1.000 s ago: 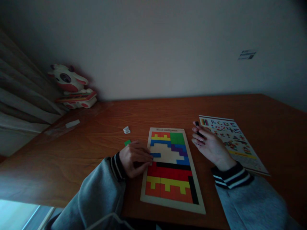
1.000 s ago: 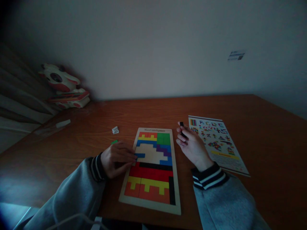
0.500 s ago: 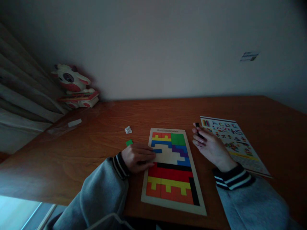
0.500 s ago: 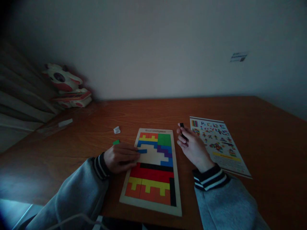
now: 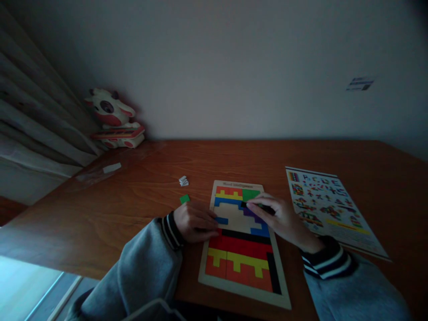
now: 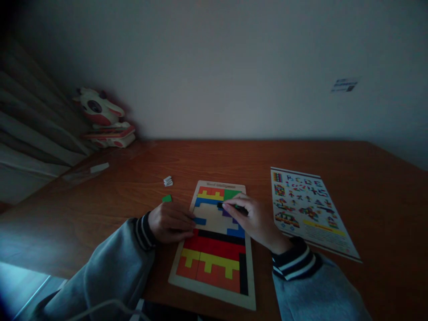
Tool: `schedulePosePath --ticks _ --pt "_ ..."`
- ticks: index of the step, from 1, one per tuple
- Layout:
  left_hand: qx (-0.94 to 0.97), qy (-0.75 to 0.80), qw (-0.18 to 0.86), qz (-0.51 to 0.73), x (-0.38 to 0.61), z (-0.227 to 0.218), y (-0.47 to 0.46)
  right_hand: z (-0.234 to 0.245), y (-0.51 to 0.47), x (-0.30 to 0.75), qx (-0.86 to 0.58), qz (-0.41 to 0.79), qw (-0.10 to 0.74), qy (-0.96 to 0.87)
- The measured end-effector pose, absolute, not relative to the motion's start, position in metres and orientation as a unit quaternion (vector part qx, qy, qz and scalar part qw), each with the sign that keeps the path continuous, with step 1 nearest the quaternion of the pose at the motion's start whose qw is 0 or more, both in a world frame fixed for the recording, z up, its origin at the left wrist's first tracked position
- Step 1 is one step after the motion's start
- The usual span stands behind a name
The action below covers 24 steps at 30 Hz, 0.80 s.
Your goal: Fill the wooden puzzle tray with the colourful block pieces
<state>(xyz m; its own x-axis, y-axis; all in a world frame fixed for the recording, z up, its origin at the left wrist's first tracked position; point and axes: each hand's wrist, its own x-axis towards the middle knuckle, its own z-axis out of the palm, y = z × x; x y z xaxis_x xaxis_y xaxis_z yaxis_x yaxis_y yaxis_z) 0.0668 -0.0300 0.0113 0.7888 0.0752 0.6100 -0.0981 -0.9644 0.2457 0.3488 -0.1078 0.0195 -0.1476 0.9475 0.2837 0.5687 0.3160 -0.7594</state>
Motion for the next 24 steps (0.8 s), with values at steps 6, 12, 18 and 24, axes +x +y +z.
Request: schedulePosePath --ticks 6,12,18,24 --pt "0.935 0.0 0.181 0.304 0.066 0.01 -0.032 0.012 -0.112 0.336 -0.519 0.216 0.324 -0.761" --pt "0.935 0.004 0.196 0.294 0.067 0.012 -0.033 0.007 -0.116 0.325 -0.492 0.165 0.272 -0.811" --pt "0.93 0.007 0.203 0.305 0.068 0.013 -0.035 0.005 -0.118 0.322 -0.485 0.124 0.236 -0.833" --pt "0.927 0.011 0.201 0.316 0.07 0.014 -0.035 0.005 -0.119 0.319 -0.464 0.139 0.239 -0.842"
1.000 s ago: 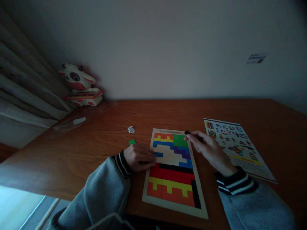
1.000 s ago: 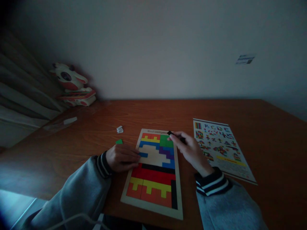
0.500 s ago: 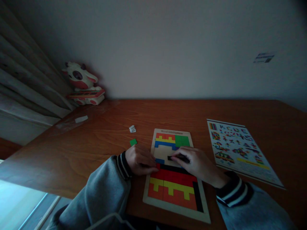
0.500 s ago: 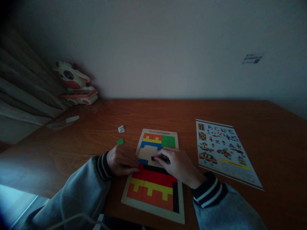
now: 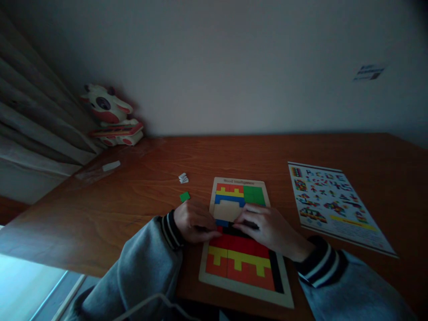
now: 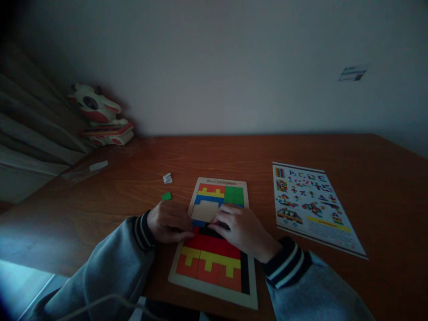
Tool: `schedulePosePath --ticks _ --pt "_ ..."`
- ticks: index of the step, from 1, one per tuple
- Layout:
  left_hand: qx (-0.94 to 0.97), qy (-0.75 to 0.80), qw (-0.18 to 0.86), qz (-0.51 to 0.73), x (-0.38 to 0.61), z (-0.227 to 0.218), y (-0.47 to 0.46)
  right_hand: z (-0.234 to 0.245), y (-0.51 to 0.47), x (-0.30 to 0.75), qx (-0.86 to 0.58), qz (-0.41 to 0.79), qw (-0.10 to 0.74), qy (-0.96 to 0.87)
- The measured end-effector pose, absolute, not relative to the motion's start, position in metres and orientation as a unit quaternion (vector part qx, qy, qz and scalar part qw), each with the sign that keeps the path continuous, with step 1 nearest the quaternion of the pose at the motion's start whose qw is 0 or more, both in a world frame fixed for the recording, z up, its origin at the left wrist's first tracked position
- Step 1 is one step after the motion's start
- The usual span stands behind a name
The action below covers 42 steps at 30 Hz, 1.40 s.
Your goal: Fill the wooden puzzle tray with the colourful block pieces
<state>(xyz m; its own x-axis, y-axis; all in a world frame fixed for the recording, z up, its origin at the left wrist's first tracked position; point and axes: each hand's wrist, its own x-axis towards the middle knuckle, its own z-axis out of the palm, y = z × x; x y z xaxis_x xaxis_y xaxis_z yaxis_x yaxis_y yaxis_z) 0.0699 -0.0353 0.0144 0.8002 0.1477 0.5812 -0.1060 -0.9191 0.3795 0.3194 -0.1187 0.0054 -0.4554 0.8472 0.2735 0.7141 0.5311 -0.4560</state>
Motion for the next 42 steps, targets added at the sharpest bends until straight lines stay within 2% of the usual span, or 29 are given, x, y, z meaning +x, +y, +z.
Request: schedulePosePath --ticks 6,17,23,30,42 --pt "0.937 0.004 0.172 0.303 0.077 0.019 -0.04 0.016 -0.115 0.331 -0.512 0.193 0.34 -0.765" --pt "0.958 -0.014 0.135 0.253 0.086 0.014 -0.049 0.019 -0.111 0.342 -0.52 0.206 0.356 -0.748" --pt "0.965 -0.014 0.102 0.243 0.089 0.017 -0.053 0.019 -0.112 0.342 -0.5 0.203 0.324 -0.777" --pt "0.959 -0.008 0.127 0.255 0.089 0.015 -0.052 0.016 -0.114 0.339 -0.46 0.21 0.243 -0.828" --pt "0.953 -0.005 0.157 0.26 0.088 0.017 -0.05 0.013 -0.114 0.342 -0.44 0.219 0.24 -0.837"
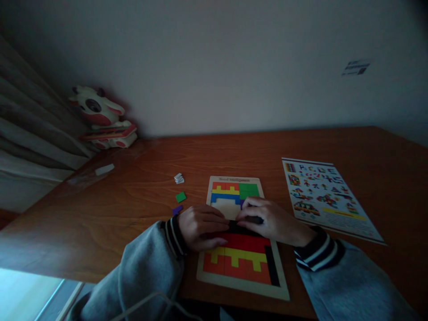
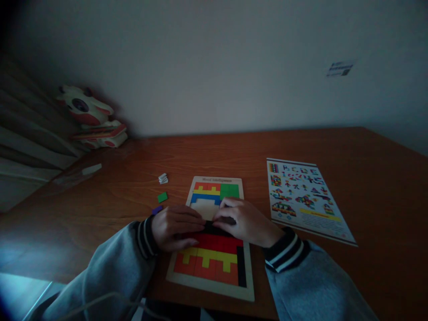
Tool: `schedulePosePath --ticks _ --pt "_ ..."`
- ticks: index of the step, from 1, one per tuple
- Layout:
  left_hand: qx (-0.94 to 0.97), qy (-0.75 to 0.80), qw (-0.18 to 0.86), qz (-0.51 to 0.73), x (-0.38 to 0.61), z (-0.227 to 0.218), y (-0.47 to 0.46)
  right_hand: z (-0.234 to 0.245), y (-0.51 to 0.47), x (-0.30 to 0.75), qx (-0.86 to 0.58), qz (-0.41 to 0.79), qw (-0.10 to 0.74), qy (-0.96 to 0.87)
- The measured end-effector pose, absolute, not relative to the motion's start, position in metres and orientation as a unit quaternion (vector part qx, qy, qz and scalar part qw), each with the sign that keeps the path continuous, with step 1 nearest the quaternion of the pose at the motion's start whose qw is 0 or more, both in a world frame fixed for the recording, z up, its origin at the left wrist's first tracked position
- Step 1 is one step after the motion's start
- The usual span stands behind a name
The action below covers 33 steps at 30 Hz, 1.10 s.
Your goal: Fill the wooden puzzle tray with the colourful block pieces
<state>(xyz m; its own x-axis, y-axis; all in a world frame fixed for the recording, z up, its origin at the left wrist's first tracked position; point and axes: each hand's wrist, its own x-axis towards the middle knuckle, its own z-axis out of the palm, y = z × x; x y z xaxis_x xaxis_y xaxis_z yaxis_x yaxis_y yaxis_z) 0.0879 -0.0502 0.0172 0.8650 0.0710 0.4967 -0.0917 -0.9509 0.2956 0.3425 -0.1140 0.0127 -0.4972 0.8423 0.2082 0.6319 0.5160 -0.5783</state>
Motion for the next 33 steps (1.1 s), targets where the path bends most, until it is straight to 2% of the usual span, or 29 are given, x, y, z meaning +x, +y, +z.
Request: schedulePosePath --ticks 3,8,13,21,25,30,33 --pt "0.95 -0.016 0.162 0.266 0.088 0.016 -0.05 0.014 -0.116 0.341 -0.443 0.23 0.244 -0.832" --pt "0.946 -0.001 0.177 0.273 0.088 0.017 -0.05 0.015 -0.118 0.342 -0.507 0.243 0.334 -0.757" --pt "0.943 0.068 0.12 0.302 0.085 0.019 -0.045 0.011 -0.111 0.35 -0.517 0.159 0.379 -0.751" --pt "0.904 0.253 0.056 0.339 0.077 0.016 -0.031 0.011 -0.096 0.329 -0.538 0.11 0.37 -0.749" --pt "0.898 0.264 0.058 0.346 0.077 0.014 -0.031 0.016 -0.092 0.309 -0.497 0.133 0.332 -0.79" --pt "0.907 0.236 0.07 0.341 0.078 0.013 -0.033 0.016 -0.089 0.298 -0.506 0.029 0.286 -0.813" --pt "0.921 0.2 0.073 0.326 0.079 0.013 -0.034 0.011 -0.087 0.296 -0.503 0.033 0.289 -0.814"
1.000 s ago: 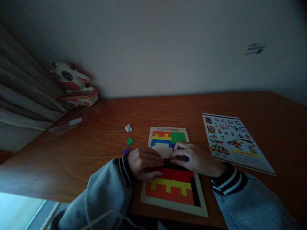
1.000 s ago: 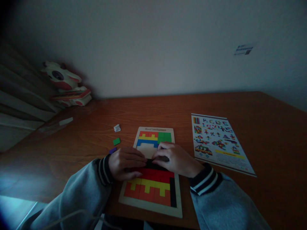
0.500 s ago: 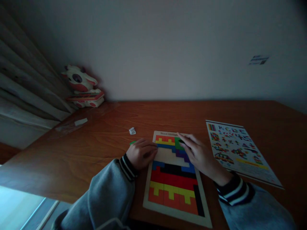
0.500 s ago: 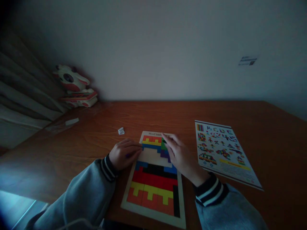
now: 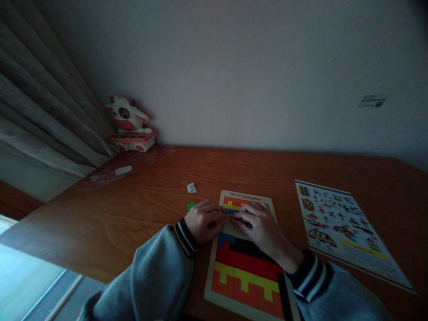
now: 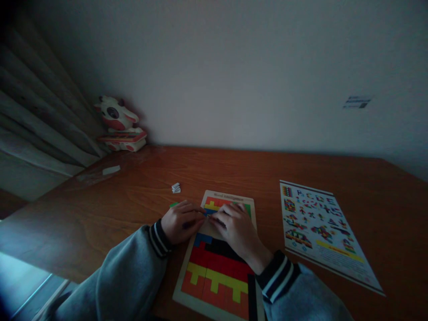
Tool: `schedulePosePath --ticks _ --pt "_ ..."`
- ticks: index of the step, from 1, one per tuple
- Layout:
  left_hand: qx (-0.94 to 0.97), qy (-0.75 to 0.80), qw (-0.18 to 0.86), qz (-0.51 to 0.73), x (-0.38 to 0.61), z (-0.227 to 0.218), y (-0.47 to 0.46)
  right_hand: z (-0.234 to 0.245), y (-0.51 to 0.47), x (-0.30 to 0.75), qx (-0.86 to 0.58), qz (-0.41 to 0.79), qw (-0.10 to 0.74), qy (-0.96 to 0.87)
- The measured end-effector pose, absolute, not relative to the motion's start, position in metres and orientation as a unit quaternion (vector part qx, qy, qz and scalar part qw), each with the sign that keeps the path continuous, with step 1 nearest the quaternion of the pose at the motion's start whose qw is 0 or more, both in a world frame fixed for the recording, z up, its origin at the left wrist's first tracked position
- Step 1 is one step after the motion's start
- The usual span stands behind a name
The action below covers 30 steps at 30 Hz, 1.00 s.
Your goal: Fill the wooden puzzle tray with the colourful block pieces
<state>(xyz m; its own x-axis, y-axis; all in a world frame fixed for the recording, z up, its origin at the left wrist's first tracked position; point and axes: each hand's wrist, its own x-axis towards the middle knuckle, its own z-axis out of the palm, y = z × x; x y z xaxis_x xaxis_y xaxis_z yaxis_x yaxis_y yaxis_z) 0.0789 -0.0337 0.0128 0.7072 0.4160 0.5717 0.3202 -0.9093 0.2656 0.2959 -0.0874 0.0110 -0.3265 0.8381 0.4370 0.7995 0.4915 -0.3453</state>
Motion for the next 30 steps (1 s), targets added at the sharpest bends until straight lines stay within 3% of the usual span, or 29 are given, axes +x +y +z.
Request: schedulePosePath --ticks 16,30 --pt "0.955 0.1 0.034 0.278 0.078 0.007 -0.034 0.004 -0.095 0.327 -0.49 0.033 0.277 -0.826" --pt "0.96 0.113 0.019 0.255 0.076 0.002 -0.031 -0.004 -0.091 0.328 -0.512 0.066 0.289 -0.806"
